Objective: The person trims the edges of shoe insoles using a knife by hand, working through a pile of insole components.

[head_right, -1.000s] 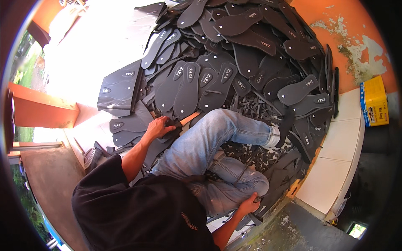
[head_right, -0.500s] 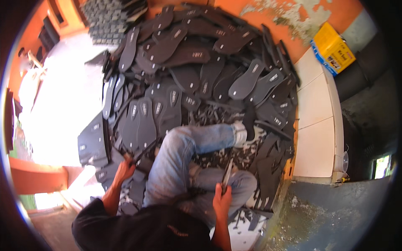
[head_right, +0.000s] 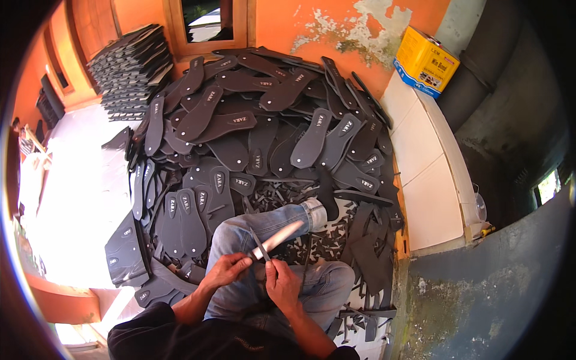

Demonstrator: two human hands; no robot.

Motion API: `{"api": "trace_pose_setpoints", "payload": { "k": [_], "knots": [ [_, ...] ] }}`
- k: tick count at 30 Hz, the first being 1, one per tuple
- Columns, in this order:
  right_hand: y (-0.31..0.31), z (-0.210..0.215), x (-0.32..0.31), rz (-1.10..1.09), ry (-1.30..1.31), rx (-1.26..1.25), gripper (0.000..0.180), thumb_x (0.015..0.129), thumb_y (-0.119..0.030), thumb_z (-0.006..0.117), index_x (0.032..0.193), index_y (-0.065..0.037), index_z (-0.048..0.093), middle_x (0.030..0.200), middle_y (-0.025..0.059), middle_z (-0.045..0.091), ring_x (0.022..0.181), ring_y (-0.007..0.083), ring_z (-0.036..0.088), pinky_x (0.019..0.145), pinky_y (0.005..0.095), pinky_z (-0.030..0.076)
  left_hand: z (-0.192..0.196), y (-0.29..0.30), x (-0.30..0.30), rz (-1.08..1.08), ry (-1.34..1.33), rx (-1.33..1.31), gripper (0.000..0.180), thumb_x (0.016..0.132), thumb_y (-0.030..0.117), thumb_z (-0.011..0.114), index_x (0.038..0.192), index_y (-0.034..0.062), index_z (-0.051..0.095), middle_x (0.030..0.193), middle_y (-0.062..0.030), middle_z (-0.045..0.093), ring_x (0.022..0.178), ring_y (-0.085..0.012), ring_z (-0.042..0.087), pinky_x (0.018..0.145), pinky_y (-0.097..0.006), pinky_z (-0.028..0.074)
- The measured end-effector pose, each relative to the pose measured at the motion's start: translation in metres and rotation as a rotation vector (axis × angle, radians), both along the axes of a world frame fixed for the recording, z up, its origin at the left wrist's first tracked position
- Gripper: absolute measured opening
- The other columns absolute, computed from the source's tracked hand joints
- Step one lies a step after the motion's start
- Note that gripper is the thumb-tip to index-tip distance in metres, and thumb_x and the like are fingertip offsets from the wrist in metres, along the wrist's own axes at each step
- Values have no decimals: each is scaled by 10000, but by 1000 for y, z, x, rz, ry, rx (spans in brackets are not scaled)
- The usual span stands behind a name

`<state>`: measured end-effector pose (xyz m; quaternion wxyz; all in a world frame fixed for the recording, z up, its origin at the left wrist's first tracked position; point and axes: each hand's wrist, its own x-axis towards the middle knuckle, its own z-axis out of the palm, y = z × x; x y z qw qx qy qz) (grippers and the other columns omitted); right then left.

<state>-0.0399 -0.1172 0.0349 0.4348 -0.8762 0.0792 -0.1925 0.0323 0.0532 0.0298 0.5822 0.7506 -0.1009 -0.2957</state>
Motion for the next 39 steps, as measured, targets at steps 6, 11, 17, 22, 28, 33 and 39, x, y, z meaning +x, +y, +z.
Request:
{"api": "trace_pose_setpoints", "payload": {
  "k": [6, 11, 17, 22, 28, 33, 39],
  "knots": [
    [-55, -32, -24, -176, 390, 266, 262, 923, -252, 516, 838, -11, 577, 609, 51, 569, 493, 162, 536, 502, 313, 424, -2, 17, 11, 168, -197, 76, 279, 851, 279, 652, 892, 5, 678, 713, -83, 645, 608, -143, 608, 562, -277, 476],
    [-46, -2, -13, 76, 468, 1038, 265, 943, -238, 492, 867, 6, 563, 592, 28, 520, 461, 90, 449, 453, 230, 354, -1, 15, 5, 224, -488, 165, 273, 781, 223, 714, 970, 29, 680, 846, -168, 669, 745, -269, 660, 676, -326, 503],
    [-23, 0, -7, 1, -69, -101, 221, 913, -218, 518, 874, -17, 600, 641, 108, 596, 517, 284, 566, 494, 366, 430, 18, 6, 2, -182, 163, -30, 271, 913, 277, 568, 952, 23, 654, 703, -8, 622, 576, -70, 540, 524, -252, 431],
    [-48, -38, -28, -82, 372, 508, 250, 912, -244, 524, 868, -11, 602, 615, 74, 566, 513, 204, 534, 491, 329, 417, 15, 18, 6, 193, -195, 142, 268, 853, 219, 654, 939, -34, 667, 718, -61, 654, 572, -134, 586, 569, -273, 489],
    [-60, -4, -26, -102, 412, 996, 270, 933, -236, 505, 853, 8, 590, 578, 17, 512, 453, 84, 441, 442, 236, 345, -11, 36, 16, 223, -530, 416, 265, 822, 249, 670, 970, 30, 664, 756, -107, 664, 642, -255, 640, 598, -322, 499],
    [-37, -12, -9, -58, -251, -207, 253, 920, -233, 529, 839, -2, 596, 606, -5, 524, 484, 81, 468, 448, 274, 364, 17, -11, 6, -53, 180, -89, 235, 880, 225, 619, 994, 29, 678, 703, -6, 633, 583, -64, 556, 538, -238, 456],
    [-38, -2, -12, -14, 411, 989, 269, 934, -247, 517, 910, 1, 617, 592, 7, 532, 476, 53, 434, 443, 222, 352, 23, -13, -1, 114, -520, 111, 239, 816, 178, 676, 983, 8, 669, 718, -74, 639, 629, -176, 603, 591, -304, 458]
  ]
}}
